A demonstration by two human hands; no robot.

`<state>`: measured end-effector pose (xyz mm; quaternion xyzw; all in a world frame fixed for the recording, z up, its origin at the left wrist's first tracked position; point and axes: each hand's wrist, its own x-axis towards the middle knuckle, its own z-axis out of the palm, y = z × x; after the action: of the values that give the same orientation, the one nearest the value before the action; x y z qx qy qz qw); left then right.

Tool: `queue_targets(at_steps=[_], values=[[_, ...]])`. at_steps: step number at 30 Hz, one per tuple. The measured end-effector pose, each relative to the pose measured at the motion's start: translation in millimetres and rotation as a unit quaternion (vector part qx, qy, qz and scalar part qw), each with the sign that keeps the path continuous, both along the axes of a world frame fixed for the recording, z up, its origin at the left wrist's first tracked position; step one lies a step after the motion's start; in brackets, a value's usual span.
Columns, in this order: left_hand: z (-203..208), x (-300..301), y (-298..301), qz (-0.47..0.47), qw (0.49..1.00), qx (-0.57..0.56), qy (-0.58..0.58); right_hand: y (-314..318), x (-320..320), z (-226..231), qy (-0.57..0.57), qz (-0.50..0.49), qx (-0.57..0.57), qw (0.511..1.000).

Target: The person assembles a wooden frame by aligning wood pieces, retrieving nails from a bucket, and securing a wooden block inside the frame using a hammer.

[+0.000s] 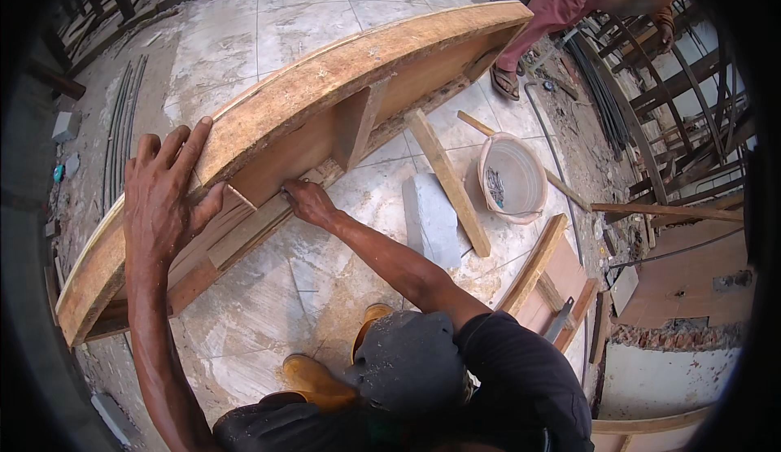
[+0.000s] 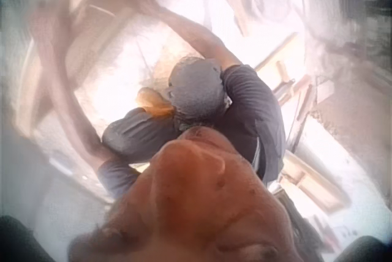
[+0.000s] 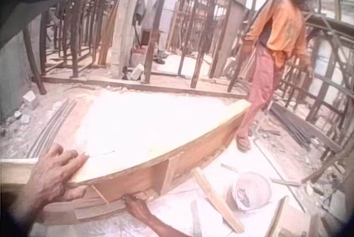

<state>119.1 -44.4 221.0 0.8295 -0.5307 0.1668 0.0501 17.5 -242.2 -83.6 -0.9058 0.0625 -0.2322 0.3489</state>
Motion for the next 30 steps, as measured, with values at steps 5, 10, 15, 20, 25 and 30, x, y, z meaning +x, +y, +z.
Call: queue_targets(at_steps=[5, 10, 15, 20, 25, 30], values=[[2.2, -10.3, -15.8, -0.016, 1.0, 0.001, -0.008, -6.5, -13.4, 4.3, 0.007, -0.017, -0.006, 1.0], [-2.0, -18.6, -24.0, -0.012, 1.0, 0.011, 0.024, -15.0, -23.1, -15.7, 0.044, -0.054, -0.001, 0.998], [1.4, 1.5, 3.4, -0.004, 1.0, 0.006, -0.024, 5.6, 2.9, 2.0, 0.036, -0.008, -0.007, 0.999], [-12.8, -0.1, -19.8, -0.047, 0.999, -0.022, -0.011, -19.3, -15.0, 8.8, -0.028, -0.074, 0.036, 0.996], [-12.6, 9.2, -2.5, -0.049, 0.996, -0.041, -0.064, -0.1, -1.5, 48.0, -0.061, -0.081, 0.11, 0.989], [-1.0, 0.3, -5.2, -0.083, 0.996, -0.019, -0.02, -7.0, -18.0, -8.8, 0.007, -0.041, 0.014, 0.999]])
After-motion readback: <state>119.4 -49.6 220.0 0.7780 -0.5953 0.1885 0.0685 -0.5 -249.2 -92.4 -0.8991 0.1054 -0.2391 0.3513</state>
